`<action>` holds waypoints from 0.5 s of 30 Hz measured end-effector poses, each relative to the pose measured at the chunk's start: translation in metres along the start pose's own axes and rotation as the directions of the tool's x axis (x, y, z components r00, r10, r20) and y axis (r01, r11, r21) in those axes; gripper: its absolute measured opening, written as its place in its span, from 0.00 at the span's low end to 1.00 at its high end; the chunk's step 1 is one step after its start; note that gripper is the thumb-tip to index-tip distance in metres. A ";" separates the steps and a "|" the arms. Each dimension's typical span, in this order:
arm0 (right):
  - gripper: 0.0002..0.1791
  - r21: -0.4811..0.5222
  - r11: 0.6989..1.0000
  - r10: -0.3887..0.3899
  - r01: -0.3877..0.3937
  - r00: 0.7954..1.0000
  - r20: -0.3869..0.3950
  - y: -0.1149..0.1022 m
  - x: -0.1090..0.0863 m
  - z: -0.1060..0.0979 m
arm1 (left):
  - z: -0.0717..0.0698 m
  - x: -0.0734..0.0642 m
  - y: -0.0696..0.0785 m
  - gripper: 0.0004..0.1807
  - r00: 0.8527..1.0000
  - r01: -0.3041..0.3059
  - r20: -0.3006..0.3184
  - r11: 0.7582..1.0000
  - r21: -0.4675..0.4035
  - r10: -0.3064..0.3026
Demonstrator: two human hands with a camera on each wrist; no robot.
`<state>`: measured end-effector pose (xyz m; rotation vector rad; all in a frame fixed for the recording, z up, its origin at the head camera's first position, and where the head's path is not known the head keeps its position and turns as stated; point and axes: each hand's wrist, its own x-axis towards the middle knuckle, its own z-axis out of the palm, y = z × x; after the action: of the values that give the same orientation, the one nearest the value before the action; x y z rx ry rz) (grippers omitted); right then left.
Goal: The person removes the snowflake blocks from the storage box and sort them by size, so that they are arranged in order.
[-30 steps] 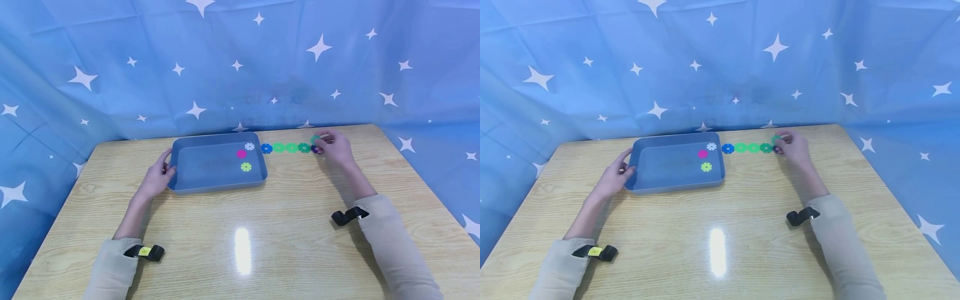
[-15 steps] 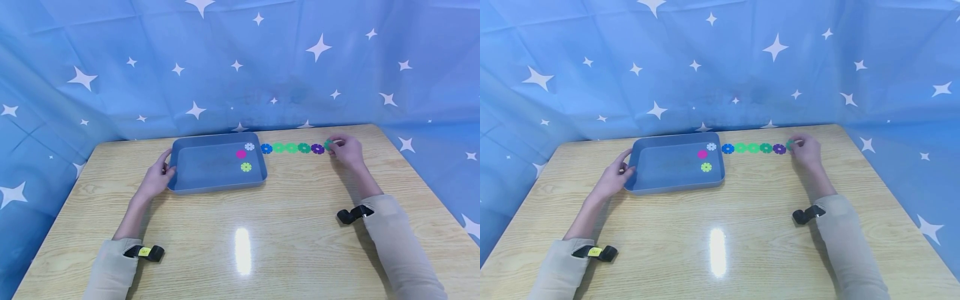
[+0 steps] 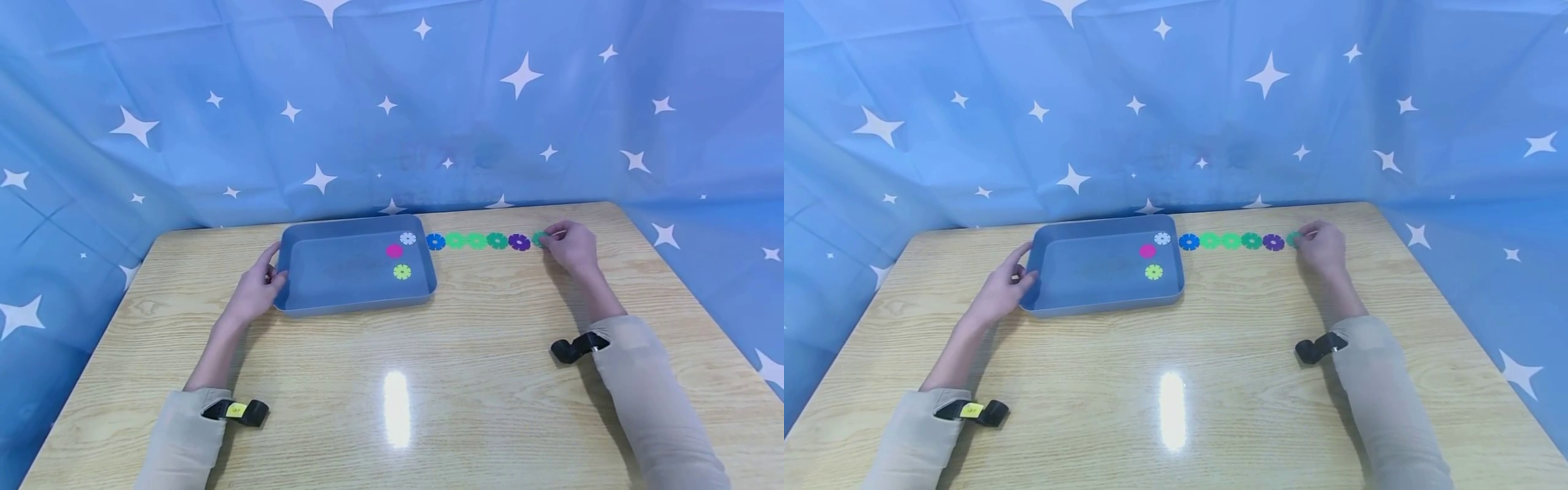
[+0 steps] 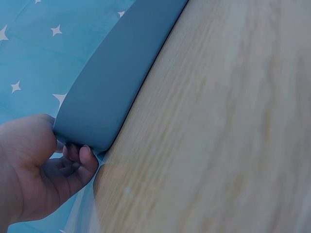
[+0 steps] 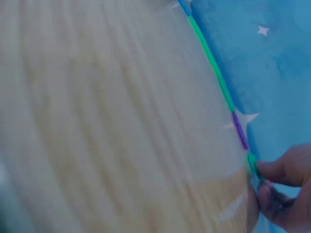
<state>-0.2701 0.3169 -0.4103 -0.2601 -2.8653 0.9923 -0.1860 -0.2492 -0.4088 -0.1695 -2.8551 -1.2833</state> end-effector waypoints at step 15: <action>0.18 0.018 0.999 -0.037 0.037 0.999 0.010 -0.001 -0.004 -0.003 | -0.001 -0.001 0.001 0.34 1.000 -0.006 0.011 1.000 -0.004 0.006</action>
<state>-0.2657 0.3173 -0.4081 -0.1998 -2.8581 1.0154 -0.1850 -0.2489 -0.4075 -0.1860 -2.8583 -1.2916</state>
